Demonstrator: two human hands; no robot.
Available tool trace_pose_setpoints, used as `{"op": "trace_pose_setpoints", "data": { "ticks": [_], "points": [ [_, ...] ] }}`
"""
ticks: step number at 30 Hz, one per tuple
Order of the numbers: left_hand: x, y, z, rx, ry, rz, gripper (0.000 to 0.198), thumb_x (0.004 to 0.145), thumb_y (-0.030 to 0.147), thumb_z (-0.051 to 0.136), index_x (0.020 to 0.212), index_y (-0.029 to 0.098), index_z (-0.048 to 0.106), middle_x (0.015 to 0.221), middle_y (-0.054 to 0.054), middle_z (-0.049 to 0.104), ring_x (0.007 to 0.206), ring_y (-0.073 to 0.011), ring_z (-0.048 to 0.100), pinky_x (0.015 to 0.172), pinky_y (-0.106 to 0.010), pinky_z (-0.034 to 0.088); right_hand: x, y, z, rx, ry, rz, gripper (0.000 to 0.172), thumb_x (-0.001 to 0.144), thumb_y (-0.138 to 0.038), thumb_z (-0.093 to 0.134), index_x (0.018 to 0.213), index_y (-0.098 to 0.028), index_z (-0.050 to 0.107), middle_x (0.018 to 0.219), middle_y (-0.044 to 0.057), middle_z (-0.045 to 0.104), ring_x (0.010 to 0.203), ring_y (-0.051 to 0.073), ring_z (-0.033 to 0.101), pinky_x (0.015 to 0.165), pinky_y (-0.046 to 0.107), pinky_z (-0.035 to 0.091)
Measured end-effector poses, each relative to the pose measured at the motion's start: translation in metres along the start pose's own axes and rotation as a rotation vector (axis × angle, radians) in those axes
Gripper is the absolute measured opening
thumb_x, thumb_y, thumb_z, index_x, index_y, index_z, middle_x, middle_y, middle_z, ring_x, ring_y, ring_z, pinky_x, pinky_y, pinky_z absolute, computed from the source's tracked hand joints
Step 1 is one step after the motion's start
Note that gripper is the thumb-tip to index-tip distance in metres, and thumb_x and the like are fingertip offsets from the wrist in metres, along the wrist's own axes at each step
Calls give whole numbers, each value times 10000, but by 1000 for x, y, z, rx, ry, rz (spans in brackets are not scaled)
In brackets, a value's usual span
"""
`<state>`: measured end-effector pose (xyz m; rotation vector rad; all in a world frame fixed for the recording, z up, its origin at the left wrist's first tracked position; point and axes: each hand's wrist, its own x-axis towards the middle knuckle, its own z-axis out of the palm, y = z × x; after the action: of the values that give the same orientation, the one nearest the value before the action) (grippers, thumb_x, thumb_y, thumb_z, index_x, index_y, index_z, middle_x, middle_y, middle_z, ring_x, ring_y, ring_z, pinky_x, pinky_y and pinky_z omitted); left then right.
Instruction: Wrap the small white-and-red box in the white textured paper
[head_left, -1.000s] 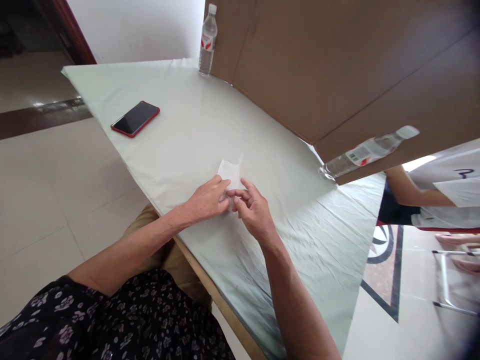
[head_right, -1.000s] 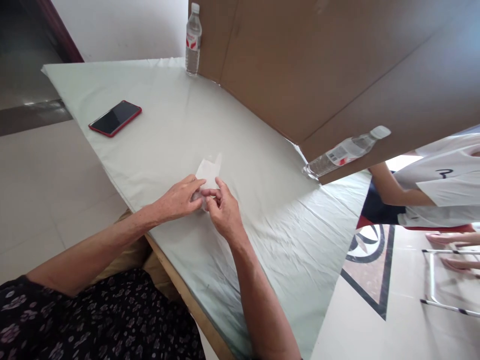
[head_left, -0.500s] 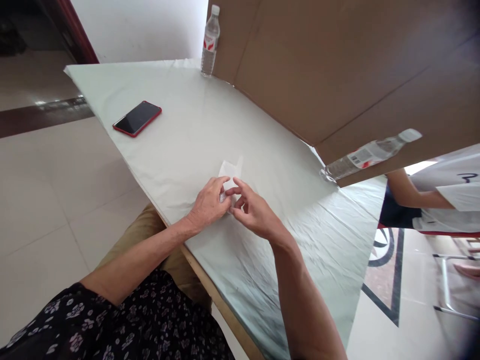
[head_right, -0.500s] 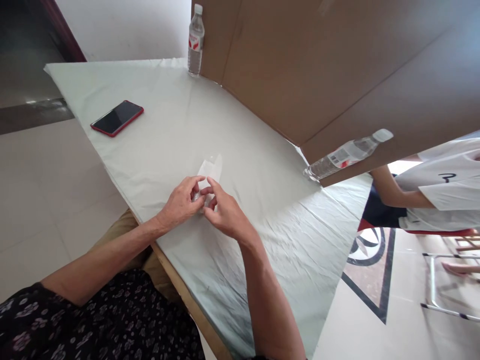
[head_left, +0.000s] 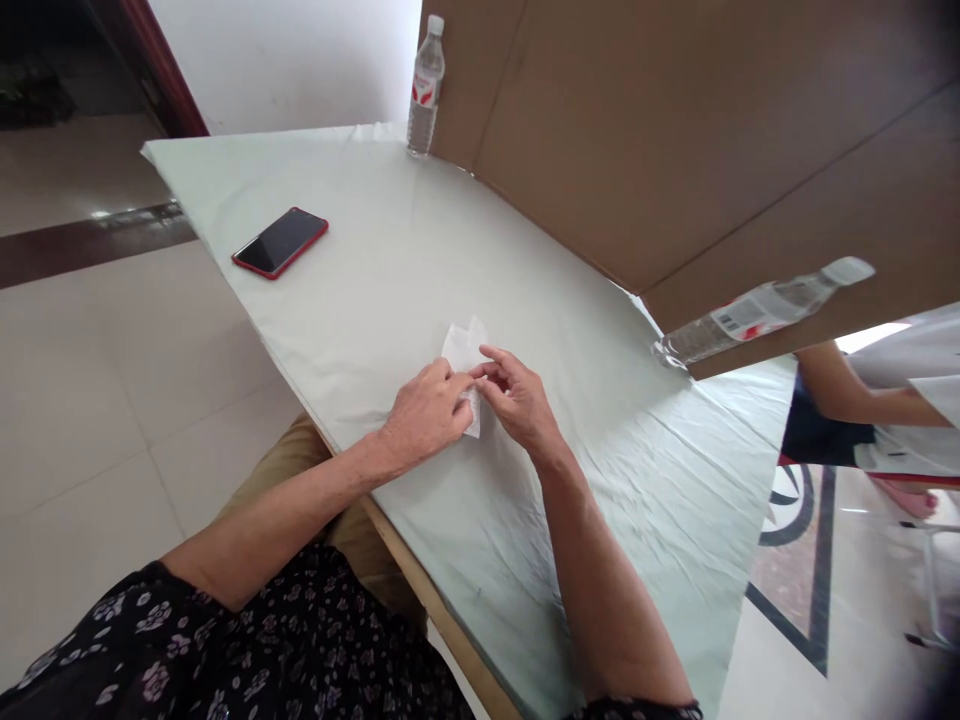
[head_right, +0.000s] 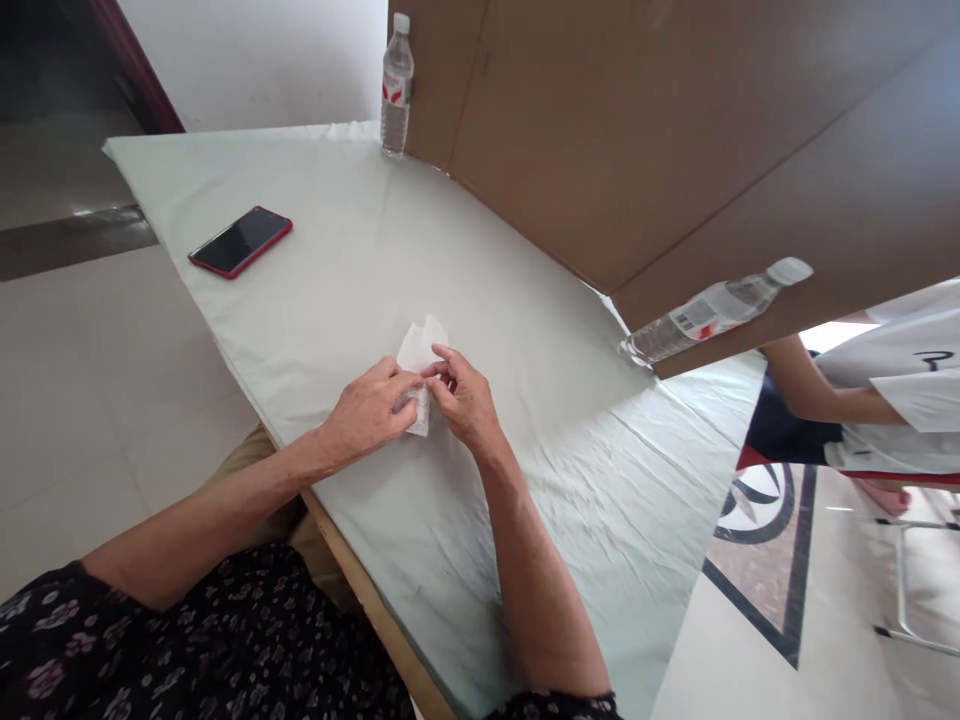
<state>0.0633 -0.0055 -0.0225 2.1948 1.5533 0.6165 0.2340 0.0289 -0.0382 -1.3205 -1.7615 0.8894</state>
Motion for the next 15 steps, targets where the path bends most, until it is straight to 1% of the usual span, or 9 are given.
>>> {"op": "trace_pose_setpoints", "data": {
  "ticks": [2, 4, 6, 8, 11, 13, 15],
  "points": [
    [1, 1, 0, 5, 1, -9, 275, 879, 129, 550, 1104, 172, 701, 1032, -90, 618, 1000, -227, 632, 851, -323, 543, 1, 4, -4, 50, 81, 61, 430, 809, -325, 652, 1218, -193, 644, 967, 41, 746, 727, 134, 609, 702, 309, 513],
    [1, 2, 2, 7, 13, -15, 269, 881, 124, 542, 1095, 160, 701, 1049, -98, 625, 1009, -231, 637, 869, -334, 546, 3, 8, -8, 127, 148, 208, 445, 774, -368, 695, 1174, -180, 646, 945, 46, 730, 715, 142, 626, 605, 279, 510],
    [0, 1, 3, 13, 20, -15, 271, 885, 125, 532, 1097, 154, 698, 1047, -100, 627, 1000, -231, 640, 871, -340, 548, 7, 10, -11, 200, 157, 376, 477, 740, -373, 733, 1154, -157, 635, 908, 57, 717, 698, 159, 653, 491, 248, 479],
    [-1, 1, 4, 14, 19, -11, 273, 884, 125, 527, 1097, 155, 696, 1040, -96, 626, 994, -226, 641, 875, -339, 549, 14, 9, -11, 241, 124, 484, 492, 717, -351, 769, 1137, -135, 628, 860, 61, 705, 667, 166, 662, 425, 232, 453],
    [-1, 2, 3, 8, 5, -4, 290, 885, 128, 523, 1121, 152, 690, 1052, -98, 623, 1010, -226, 638, 897, -342, 545, 27, 3, -8, 261, 68, 523, 441, 702, -333, 809, 1056, -134, 638, 716, 17, 652, 592, 148, 622, 381, 219, 422],
    [-1, 3, 1, 11, -12, -1, 329, 889, 132, 517, 1177, 149, 675, 1053, -100, 618, 1015, -233, 633, 900, -351, 545, 35, -2, -5, 265, 29, 515, 403, 682, -334, 829, 987, -146, 644, 632, -22, 602, 527, 125, 562, 362, 215, 389],
    [0, 4, -1, 20, -25, 0, 375, 891, 136, 513, 1239, 155, 651, 1046, -97, 612, 1009, -238, 626, 890, -359, 547, 41, -3, -1, 265, -9, 495, 386, 658, -346, 838, 934, -153, 649, 594, -43, 579, 481, 105, 506, 352, 215, 359]
  ]
}}
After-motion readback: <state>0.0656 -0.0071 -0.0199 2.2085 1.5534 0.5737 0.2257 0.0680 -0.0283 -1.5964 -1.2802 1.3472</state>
